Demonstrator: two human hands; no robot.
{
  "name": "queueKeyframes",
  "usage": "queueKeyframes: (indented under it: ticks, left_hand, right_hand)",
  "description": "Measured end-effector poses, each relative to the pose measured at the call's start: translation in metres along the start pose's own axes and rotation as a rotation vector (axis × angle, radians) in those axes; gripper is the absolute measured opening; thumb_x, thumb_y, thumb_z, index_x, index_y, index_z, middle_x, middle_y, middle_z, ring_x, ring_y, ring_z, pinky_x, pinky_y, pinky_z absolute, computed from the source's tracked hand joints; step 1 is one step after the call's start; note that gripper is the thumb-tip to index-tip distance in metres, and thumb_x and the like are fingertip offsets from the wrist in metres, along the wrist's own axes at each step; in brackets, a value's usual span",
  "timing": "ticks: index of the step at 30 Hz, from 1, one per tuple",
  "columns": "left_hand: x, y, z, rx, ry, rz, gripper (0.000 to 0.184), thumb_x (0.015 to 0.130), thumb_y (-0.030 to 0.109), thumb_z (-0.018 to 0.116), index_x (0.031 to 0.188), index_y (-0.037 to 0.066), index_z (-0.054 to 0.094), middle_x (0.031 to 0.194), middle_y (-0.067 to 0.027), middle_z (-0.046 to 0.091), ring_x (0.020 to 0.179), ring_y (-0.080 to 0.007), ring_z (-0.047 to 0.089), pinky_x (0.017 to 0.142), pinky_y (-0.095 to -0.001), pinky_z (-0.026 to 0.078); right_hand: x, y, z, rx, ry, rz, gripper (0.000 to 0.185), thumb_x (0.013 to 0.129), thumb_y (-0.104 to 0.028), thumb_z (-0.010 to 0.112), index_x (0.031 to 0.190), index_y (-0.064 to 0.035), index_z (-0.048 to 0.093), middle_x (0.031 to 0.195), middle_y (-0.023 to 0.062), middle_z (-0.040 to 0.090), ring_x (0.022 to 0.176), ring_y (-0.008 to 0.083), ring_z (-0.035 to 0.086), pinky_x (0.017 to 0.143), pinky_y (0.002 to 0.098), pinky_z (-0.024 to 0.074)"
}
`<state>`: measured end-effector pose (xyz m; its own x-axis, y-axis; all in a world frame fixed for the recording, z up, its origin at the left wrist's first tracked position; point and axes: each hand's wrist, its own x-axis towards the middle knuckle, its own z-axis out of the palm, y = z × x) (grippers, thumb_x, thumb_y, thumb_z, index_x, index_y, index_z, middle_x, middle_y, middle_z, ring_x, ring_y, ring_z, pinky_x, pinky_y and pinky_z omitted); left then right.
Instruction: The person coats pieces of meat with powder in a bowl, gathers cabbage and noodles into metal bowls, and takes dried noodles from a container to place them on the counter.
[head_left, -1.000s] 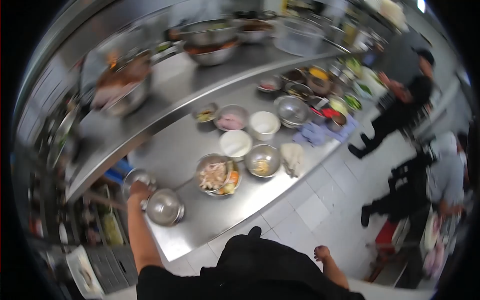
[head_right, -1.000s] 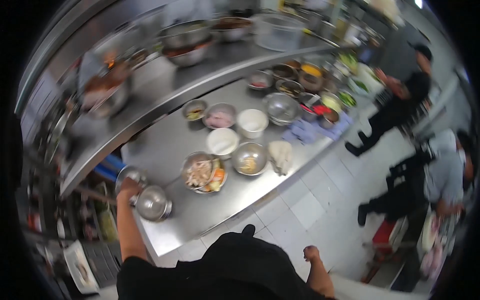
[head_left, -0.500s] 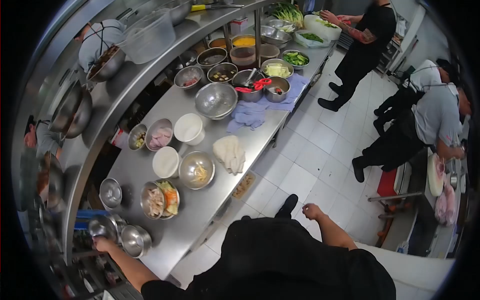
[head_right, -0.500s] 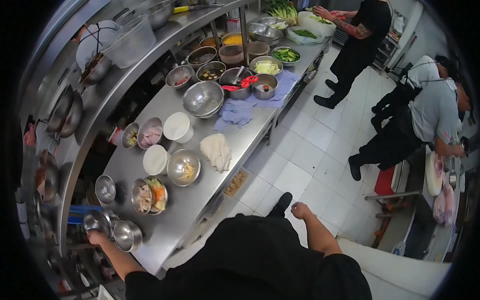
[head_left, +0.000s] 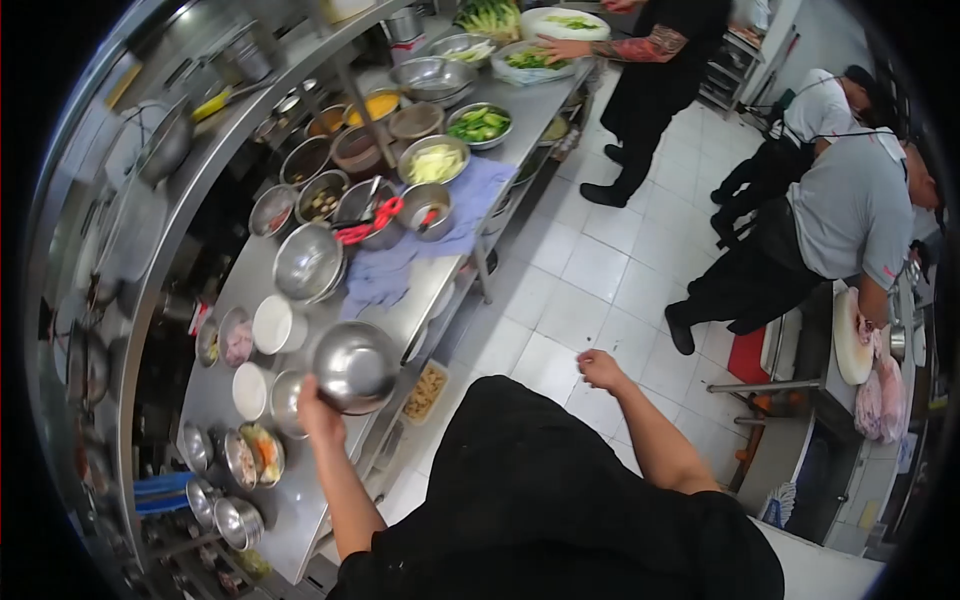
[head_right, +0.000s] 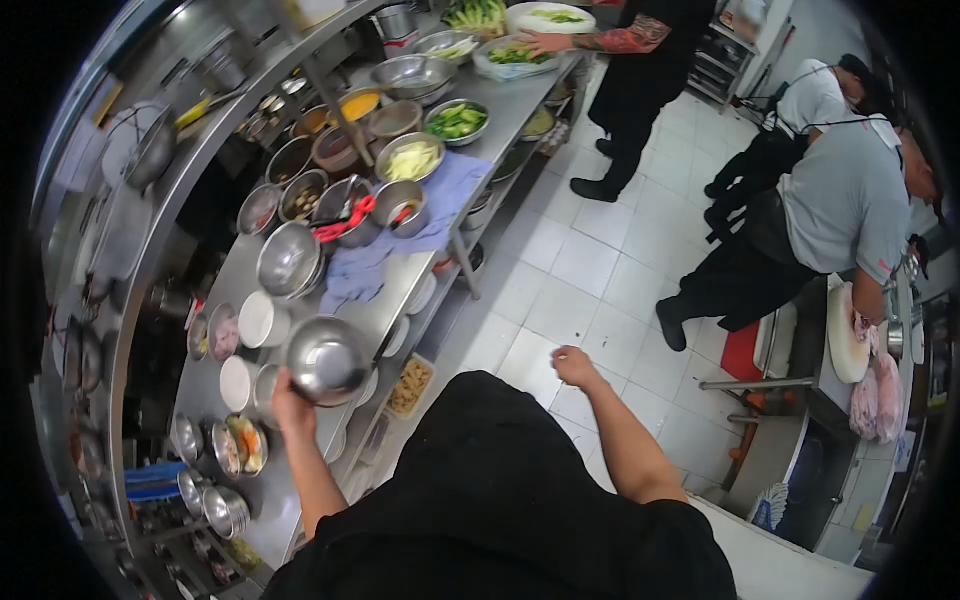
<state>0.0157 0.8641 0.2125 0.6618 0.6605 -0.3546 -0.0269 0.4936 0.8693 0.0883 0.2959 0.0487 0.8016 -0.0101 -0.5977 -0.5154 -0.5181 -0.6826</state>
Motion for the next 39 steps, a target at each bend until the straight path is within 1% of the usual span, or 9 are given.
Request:
queueKeyframes:
  ticks: [2,8,11,16,22,25,31,36,39]
  left_hand:
    - [-0.018,-0.039,0.07,0.541,-0.079,0.162,0.025,0.101,0.024,0.06,0.097,0.001,0.069,0.097,-0.0019,0.066,0.09,-0.0122,0.056,0.08,-0.0286,0.046]
    - [-0.085,-0.112,0.268,0.984,-0.698,0.716,0.013,0.097,0.014,0.063,0.09,0.003,0.067,0.077,-0.0102,0.065,0.066,-0.0245,0.062,0.06,-0.036,0.048]
    - [-0.092,-0.147,0.362,0.949,-1.144,1.069,0.006,0.089,0.011,0.07,0.09,0.006,0.067,0.081,-0.0119,0.065,0.074,-0.0319,0.064,0.068,-0.0392,0.05]
    - [-0.049,-0.182,0.502,0.837,-1.279,1.121,0.031,0.079,0.019,0.082,0.106,0.007,0.07,0.113,-0.0141,0.067,0.108,-0.0316,0.063,0.096,-0.0413,0.049]
    - [0.051,-0.268,0.599,0.969,-0.901,0.383,0.064,0.087,0.029,0.077,0.141,0.008,0.051,0.123,-0.0196,0.063,0.103,-0.0361,0.065,0.086,-0.0465,0.054]
    - [0.077,-0.271,0.647,0.721,-0.744,-0.708,0.068,0.094,0.023,0.067,0.149,0.003,0.033,0.123,-0.0197,0.063,0.087,-0.0241,0.071,0.054,-0.0319,0.058]
    - [0.117,-0.339,0.66,0.713,-0.577,-0.587,0.055,0.09,0.004,0.05,0.144,0.001,0.04,0.117,-0.0202,0.064,0.084,-0.0259,0.071,0.055,-0.0341,0.061]
    - [0.127,-0.379,0.686,0.702,-0.262,-0.608,0.051,0.091,0.003,0.051,0.141,-0.004,0.042,0.113,-0.0204,0.065,0.078,-0.0225,0.07,0.052,-0.0306,0.06]
    - [0.119,-0.432,0.7,0.615,-0.05,-0.585,0.047,0.09,0.001,0.052,0.136,-0.006,0.044,0.106,-0.0195,0.067,0.068,-0.0201,0.068,0.048,-0.0286,0.058]
  right_hand:
    - [0.011,-0.036,-0.007,-0.048,-0.045,-0.118,0.033,0.086,-0.023,0.067,0.112,-0.0046,0.073,0.102,0.019,0.075,0.09,0.0294,0.073,0.082,0.04,0.0569]
    - [0.016,-0.173,-0.085,0.394,-0.344,-0.059,0.045,0.102,-0.042,0.058,0.124,-0.0031,0.063,0.109,0.0113,0.069,0.076,0.0205,0.07,0.067,0.0321,0.0591]
    - [0.066,-0.199,-0.145,0.763,-0.79,0.224,0.062,0.097,-0.037,0.061,0.136,0.0078,0.044,0.098,0.0211,0.068,0.066,0.0268,0.073,0.057,0.0364,0.0629]
    - [0.159,-0.201,-0.231,0.524,-0.403,0.188,0.047,0.09,-0.01,0.046,0.133,0.0099,0.045,0.094,0.0242,0.069,0.068,0.0293,0.073,0.057,0.0371,0.0642]
    - [0.261,-0.236,-0.307,0.555,-0.14,0.174,0.055,0.09,-0.004,0.038,0.144,0.0026,0.035,0.098,0.0235,0.068,0.07,0.0283,0.074,0.058,0.0374,0.0649]
    - [0.313,-0.265,-0.322,0.435,-0.255,0.149,0.058,0.091,-0.005,0.037,0.148,-0.001,0.032,0.103,0.0226,0.068,0.07,0.0271,0.073,0.058,0.0364,0.0645]
    - [0.475,-0.288,-0.369,0.049,-0.583,0.153,0.074,0.094,-0.059,0.06,0.142,-0.0033,0.049,0.122,0.024,0.063,0.077,0.031,0.073,0.062,0.0417,0.0625]
    - [0.702,-0.313,-0.413,-0.182,-0.302,-0.041,0.037,0.093,-0.025,0.063,0.125,-0.0051,0.061,0.089,0.0134,0.069,0.06,0.023,0.07,0.045,0.0381,0.0563]
    - [0.808,-0.35,-0.438,-0.171,-0.157,-0.022,0.052,0.091,-0.025,0.066,0.137,-0.005,0.052,0.091,0.0153,0.07,0.066,0.0261,0.069,0.049,0.0377,0.0574]
